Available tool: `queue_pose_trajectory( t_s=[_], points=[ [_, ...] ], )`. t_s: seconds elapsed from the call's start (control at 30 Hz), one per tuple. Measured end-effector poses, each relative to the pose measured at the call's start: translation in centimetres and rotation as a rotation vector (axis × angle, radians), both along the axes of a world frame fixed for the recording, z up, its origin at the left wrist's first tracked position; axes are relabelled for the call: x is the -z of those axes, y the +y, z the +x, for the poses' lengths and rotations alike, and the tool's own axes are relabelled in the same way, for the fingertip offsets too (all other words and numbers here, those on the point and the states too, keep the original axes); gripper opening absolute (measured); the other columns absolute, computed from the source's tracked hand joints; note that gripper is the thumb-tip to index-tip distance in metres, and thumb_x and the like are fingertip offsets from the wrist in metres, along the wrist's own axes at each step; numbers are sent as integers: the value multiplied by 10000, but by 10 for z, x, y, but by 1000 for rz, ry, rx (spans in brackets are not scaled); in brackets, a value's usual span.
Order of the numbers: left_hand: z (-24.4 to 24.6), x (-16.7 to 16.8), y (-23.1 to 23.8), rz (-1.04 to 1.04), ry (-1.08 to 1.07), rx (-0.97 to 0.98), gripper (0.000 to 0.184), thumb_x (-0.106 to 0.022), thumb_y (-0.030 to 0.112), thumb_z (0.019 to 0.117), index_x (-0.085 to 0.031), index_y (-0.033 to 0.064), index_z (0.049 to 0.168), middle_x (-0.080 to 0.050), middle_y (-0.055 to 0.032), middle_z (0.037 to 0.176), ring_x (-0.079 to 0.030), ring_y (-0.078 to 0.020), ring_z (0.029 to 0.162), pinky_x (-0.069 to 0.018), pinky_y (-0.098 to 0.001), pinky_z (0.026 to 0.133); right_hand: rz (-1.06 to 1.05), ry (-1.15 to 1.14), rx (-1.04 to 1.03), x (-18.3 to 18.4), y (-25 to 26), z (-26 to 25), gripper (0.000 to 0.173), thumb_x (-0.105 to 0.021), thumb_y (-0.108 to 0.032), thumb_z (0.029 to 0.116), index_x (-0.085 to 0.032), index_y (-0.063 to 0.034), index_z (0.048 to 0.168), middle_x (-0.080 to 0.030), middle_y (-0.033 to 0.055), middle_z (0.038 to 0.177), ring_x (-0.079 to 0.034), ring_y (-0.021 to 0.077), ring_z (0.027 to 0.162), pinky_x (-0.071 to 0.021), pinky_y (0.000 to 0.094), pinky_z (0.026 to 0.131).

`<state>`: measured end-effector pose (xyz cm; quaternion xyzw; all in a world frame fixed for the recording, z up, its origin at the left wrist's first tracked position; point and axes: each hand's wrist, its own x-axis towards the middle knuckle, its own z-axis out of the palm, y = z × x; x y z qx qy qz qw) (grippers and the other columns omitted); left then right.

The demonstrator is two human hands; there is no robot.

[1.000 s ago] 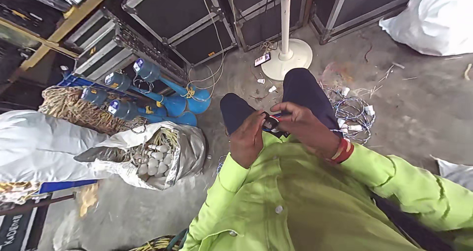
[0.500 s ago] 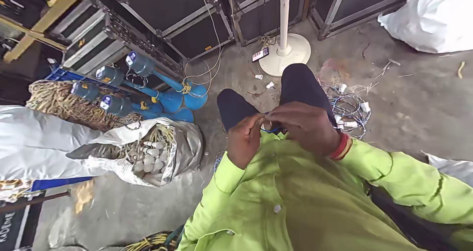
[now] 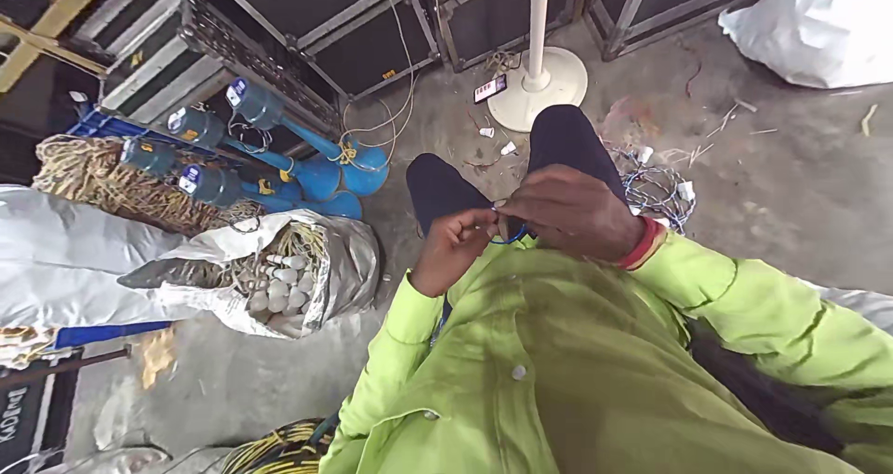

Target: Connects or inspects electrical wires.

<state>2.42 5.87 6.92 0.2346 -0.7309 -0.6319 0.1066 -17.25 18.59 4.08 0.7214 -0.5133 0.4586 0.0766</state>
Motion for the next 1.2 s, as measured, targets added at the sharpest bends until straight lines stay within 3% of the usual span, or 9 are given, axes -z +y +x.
queue_pose_trajectory(
  t_s=[0.1, 0.2, 0.33, 0.47, 0.6, 0.7, 0.9, 1.1, 1.2],
  points=[
    [-6, 1, 2, -78, 13, -4, 269, -667, -34, 878, -704, -1, 1142, -678, -26, 927, -544, -19, 606, -495, -186, 556, 64, -109, 95, -1, 3, 8, 265, -569, -70, 925, -775, -45, 1090, -764, 75, 909, -718, 172, 851, -589, 336, 799],
    [-7, -4, 4, -169, 16, 47, 290, -656, -38, 879, -703, 0, 1163, -694, -79, 1066, -656, -90, 799, -585, -265, 706, 337, -665, 126, -8, 5, 15, 285, -545, -20, 935, -761, -46, 1121, -739, 3, 858, -648, 8, 689, -562, 203, 626],
    [-4, -1, 6, -276, 45, 55, 271, -665, -23, 891, -713, -7, 1157, -715, -104, 1082, -695, -134, 896, -604, -306, 765, 762, -1335, -45, -25, 2, 6, 198, -554, -20, 1022, -733, -29, 1107, -737, 22, 900, -671, 51, 733, -568, 207, 643],
    [-11, 8, 12, -480, 150, -61, 171, -803, 99, 862, -761, 27, 1012, -715, -40, 924, -597, -45, 683, -500, -195, 582, 825, -1284, -84, -28, 4, 1, 178, -558, -60, 1035, -724, -37, 1095, -726, 8, 913, -678, 58, 808, -580, 225, 746],
    [-14, 14, 15, -925, 386, -113, 111, -790, 88, 866, -779, -10, 916, -743, -130, 922, -719, -162, 880, -602, -272, 806, 900, -1392, -50, -34, 2, 3, 250, -472, -6, 1038, -720, -34, 1066, -733, 21, 871, -669, 51, 712, -554, 195, 613],
    [-10, 16, 13, -1101, 531, -111, 99, -775, 80, 881, -770, -15, 907, -738, -148, 909, -703, -202, 844, -589, -292, 785, 900, -1489, -70, -35, 3, 10, 260, -472, 10, 1034, -728, -30, 1029, -728, 24, 824, -632, 36, 630, -498, 169, 524],
    [-3, 15, 9, -1242, 671, -134, 114, -770, 100, 913, -746, 7, 974, -711, -130, 945, -677, -199, 856, -576, -301, 788, 912, -1461, -129, -37, 2, 19, 205, -518, 20, 998, -712, -43, 1017, -699, 10, 777, -579, 25, 579, -445, 160, 486],
    [-6, 16, 12, -1240, 591, -125, 156, -785, 121, 906, -765, 27, 1030, -689, -131, 942, -648, -195, 824, -562, -288, 747, 982, -1396, -149, -35, 1, 23, 292, -533, 14, 1003, -614, -68, 734, -625, -16, 596, -524, 7, 468, -410, 155, 434],
    [-9, 13, 14, -1237, 521, -97, 138, -777, 127, 911, -777, 47, 1024, -685, -132, 927, -648, -196, 812, -561, -285, 730, 990, -1341, -133, -32, -1, 22, 186, -589, 14, 987, -653, -27, 817, -666, 20, 655, -584, 35, 518, -466, 171, 479]
  ],
)
